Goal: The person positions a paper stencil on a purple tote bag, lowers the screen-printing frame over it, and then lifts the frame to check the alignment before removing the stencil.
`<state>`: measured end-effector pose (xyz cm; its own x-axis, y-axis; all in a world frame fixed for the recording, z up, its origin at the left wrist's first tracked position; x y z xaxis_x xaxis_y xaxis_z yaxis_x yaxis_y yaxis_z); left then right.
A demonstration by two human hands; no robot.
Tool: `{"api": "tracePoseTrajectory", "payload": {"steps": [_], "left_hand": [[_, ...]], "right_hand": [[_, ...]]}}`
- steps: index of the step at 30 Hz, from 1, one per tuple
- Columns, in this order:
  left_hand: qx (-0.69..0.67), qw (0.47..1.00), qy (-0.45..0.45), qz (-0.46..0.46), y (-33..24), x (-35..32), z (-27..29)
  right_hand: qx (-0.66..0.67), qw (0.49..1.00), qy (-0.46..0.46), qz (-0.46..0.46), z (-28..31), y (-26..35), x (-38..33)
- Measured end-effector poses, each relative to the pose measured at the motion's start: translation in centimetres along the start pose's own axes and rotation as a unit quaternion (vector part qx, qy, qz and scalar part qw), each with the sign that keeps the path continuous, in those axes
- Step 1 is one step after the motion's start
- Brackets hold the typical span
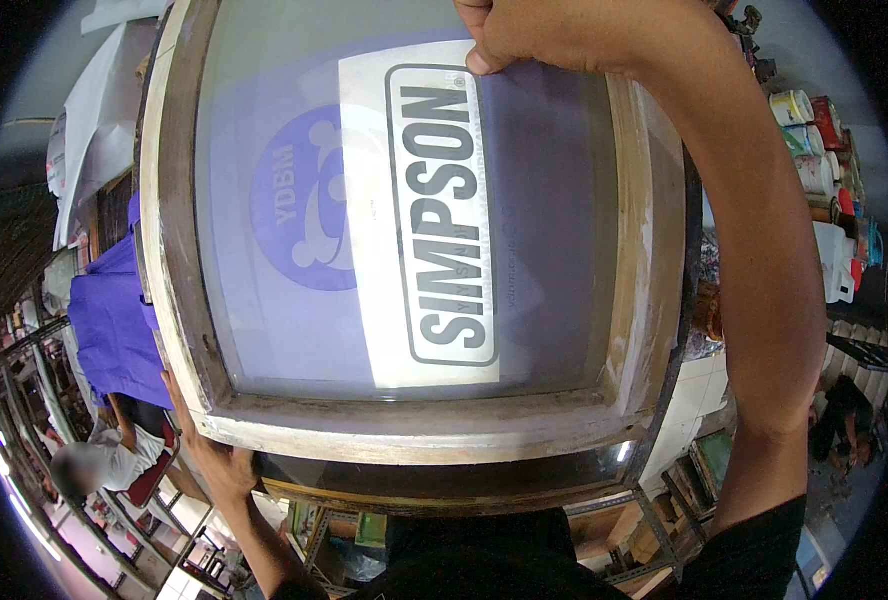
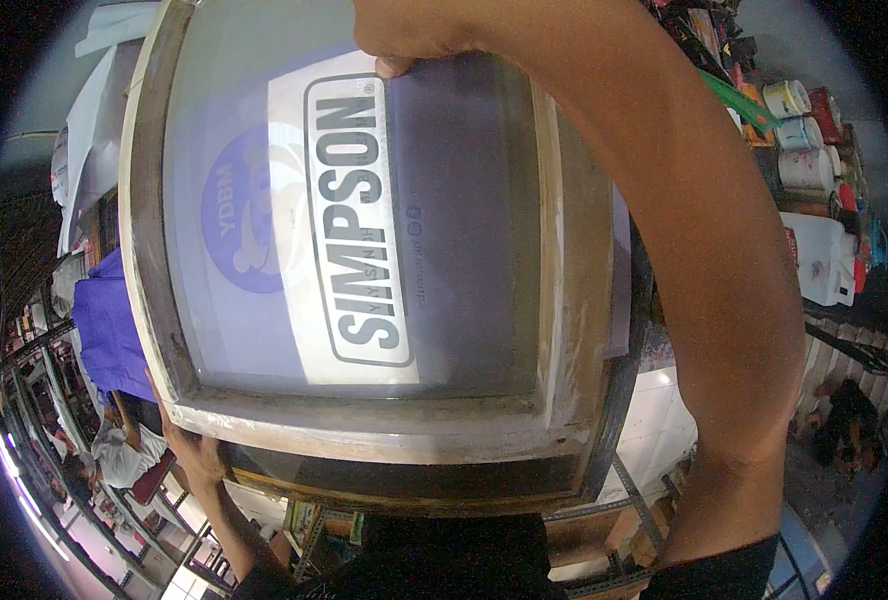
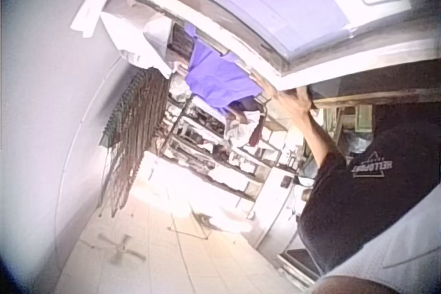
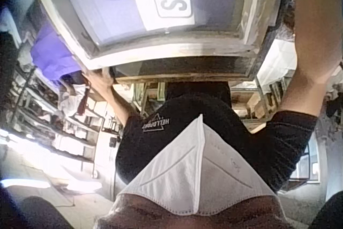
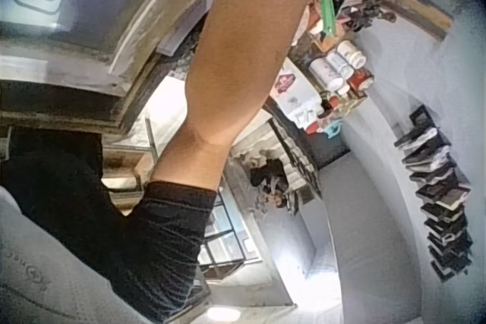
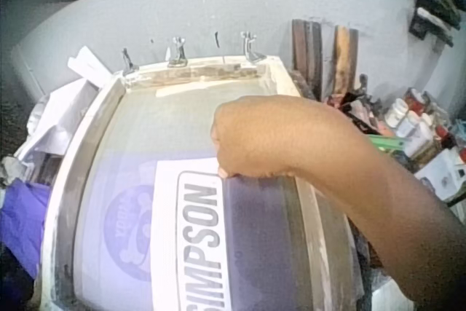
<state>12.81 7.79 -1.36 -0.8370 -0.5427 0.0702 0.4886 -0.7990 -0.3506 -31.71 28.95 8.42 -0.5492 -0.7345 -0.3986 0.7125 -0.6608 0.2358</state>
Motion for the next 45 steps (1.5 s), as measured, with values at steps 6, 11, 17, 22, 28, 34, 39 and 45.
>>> {"api": "tracePoseTrajectory", "payload": {"steps": [6, 11, 17, 22, 28, 34, 39, 45], "left_hand": [[-0.099, 0.988, -0.112, -0.031, -4.7, 2.3, 0.4], [-0.008, 0.988, -0.132, -0.075, -8.6, 2.7, 1.8], [-0.006, 0.952, 0.174, -0.251, -18.5, 4.8, 0.1], [-0.006, 0.934, 0.260, -0.244, -23.3, 6.9, -1.2], [0.025, 0.918, 0.277, -0.282, -25.0, 8.1, -2.7], [0.016, 0.920, 0.277, -0.276, -25.0, 8.4, -3.6], [-0.001, 0.919, 0.280, -0.277, -25.1, 8.5, -4.0], [0.005, 0.920, 0.278, -0.276, -24.8, 8.6, -4.0]], "right_hand": [[0.021, 0.999, 0.005, -0.042, -0.3, 0.4, 0.3], [0.010, 0.999, -0.015, -0.028, -0.5, 0.3, 0.7], [0.013, 1.000, -0.010, -0.022, -0.7, 0.2, 1.1], [0.018, 0.999, -0.008, -0.039, -0.5, -0.1, 0.6], [0.040, 0.999, 0.002, -0.024, 0.0, -0.7, -0.1], [0.047, 0.998, 0.010, -0.049, -0.4, 0.3, 0.6], [0.054, 0.997, 0.002, -0.054, -0.1, -0.4, -0.1], [0.070, 0.997, 0.017, -0.020, -0.3, -0.6, 0.7]]}}
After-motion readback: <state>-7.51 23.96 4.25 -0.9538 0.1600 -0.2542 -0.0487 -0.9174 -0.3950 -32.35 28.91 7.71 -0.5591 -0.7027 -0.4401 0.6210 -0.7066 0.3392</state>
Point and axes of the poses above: each hand's wrist, its own x-axis towards the middle knuckle, its own z-axis out of the back of the hand, y = z × x, the point moved 5 cm from there along x, towards the middle knuckle, and after that the axes turned 5 degrees about -y, right-handed, at the moved point
